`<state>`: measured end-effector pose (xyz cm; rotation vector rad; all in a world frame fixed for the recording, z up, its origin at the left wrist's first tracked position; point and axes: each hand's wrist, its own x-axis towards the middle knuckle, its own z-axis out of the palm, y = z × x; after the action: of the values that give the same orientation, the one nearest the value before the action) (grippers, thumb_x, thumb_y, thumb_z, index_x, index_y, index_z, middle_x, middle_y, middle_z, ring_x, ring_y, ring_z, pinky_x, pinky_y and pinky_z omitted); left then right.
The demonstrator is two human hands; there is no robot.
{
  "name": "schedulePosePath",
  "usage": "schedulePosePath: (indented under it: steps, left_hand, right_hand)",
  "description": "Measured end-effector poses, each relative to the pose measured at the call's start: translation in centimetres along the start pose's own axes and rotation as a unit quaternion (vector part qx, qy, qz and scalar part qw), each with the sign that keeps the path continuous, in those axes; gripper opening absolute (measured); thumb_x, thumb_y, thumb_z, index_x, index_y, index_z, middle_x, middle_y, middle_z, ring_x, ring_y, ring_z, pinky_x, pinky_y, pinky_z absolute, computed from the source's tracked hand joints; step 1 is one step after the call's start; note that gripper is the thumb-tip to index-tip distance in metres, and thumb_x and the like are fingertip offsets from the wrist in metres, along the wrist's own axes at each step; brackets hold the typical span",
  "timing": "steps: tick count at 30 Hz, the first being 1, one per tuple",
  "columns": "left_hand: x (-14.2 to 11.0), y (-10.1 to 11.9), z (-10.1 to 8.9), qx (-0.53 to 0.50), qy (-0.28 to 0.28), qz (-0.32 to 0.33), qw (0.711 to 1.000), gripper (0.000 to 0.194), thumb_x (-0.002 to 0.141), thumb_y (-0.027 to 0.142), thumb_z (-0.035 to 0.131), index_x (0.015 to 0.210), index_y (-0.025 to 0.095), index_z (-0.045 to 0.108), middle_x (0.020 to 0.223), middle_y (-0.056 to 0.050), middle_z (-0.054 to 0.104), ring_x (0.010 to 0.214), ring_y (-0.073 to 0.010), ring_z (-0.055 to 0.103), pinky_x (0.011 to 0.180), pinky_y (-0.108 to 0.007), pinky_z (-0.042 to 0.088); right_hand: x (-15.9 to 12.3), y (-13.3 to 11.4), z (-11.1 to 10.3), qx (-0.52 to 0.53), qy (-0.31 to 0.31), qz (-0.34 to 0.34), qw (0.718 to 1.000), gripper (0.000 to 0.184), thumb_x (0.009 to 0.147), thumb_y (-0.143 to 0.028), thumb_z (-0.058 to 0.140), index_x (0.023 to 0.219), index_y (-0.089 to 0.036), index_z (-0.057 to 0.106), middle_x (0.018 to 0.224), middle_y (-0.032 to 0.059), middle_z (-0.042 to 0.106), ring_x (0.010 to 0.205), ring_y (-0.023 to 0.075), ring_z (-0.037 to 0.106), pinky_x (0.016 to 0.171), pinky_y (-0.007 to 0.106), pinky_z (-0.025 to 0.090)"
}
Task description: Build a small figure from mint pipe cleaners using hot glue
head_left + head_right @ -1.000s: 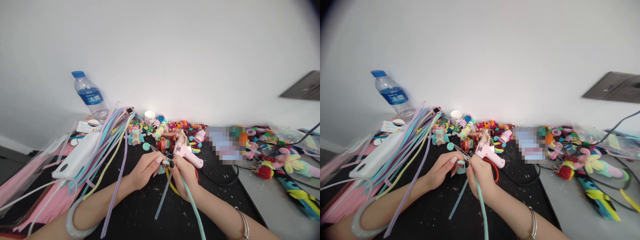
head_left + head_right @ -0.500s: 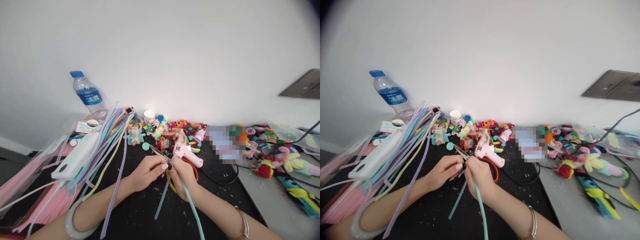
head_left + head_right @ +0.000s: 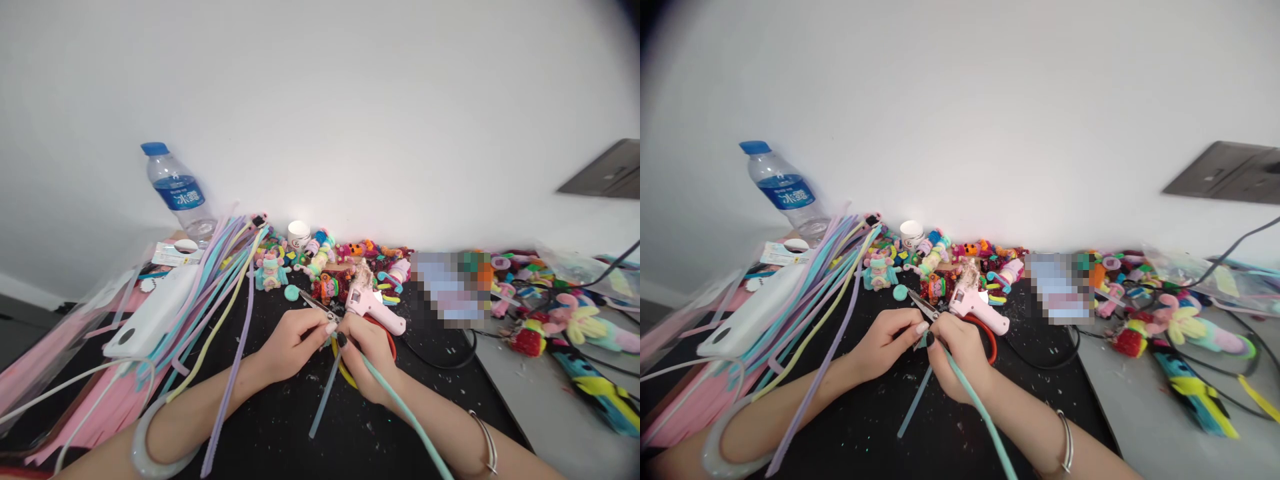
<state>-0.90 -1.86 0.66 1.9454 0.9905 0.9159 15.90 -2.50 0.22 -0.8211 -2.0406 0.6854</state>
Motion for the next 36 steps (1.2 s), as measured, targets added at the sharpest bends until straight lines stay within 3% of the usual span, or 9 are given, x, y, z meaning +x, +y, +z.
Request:
schedulePosePath:
  steps: [8, 23, 36]
  left_hand:
    - [-0.08, -0.08, -0.21, -0.071, 0.008, -0.011, 0.997, 0.032, 0.091, 0.032, 0.034, 0.068, 0.015, 0.05, 0.054, 0.004, 0.04, 0.051, -0.0102, 0.039, 0.055, -0.023, 0.032]
    - [-0.15, -0.21, -0.2, 0.025, 0.034, 0.031, 0.999, 0.019, 0.088, 0.022, 0.041, 0.076, 0.014, 0.053, 0.07, -0.001, 0.053, 0.065, -0.0123, 0.048, 0.063, -0.024, 0.038]
    - [-0.36, -0.69, 0.16, 0.117, 0.062, 0.098, 0.986, 0.012, 0.084, 0.013, 0.043, 0.073, 0.016, 0.048, 0.067, 0.001, 0.048, 0.061, -0.0112, 0.044, 0.059, -0.024, 0.034]
  right_hand:
    - [0.02, 0.28, 0.01, 0.015, 0.028, 0.055, 0.998, 0.02, 0.085, -0.02, 0.04, 0.066, -0.017, 0.044, 0.06, -0.002, 0.044, 0.054, 0.0113, 0.04, 0.052, 0.024, 0.032]
    - [0.17, 0.31, 0.2, 0.006, 0.035, 0.061, 0.998, 0.019, 0.085, -0.017, 0.041, 0.066, -0.018, 0.042, 0.059, -0.0028, 0.042, 0.054, 0.0102, 0.038, 0.052, 0.023, 0.029]
    - [-0.08, 0.15, 0.2, -0.012, 0.012, 0.036, 0.999, 0.013, 0.08, -0.017, 0.043, 0.067, -0.019, 0.043, 0.06, -0.0029, 0.04, 0.053, 0.0109, 0.037, 0.051, 0.024, 0.029]
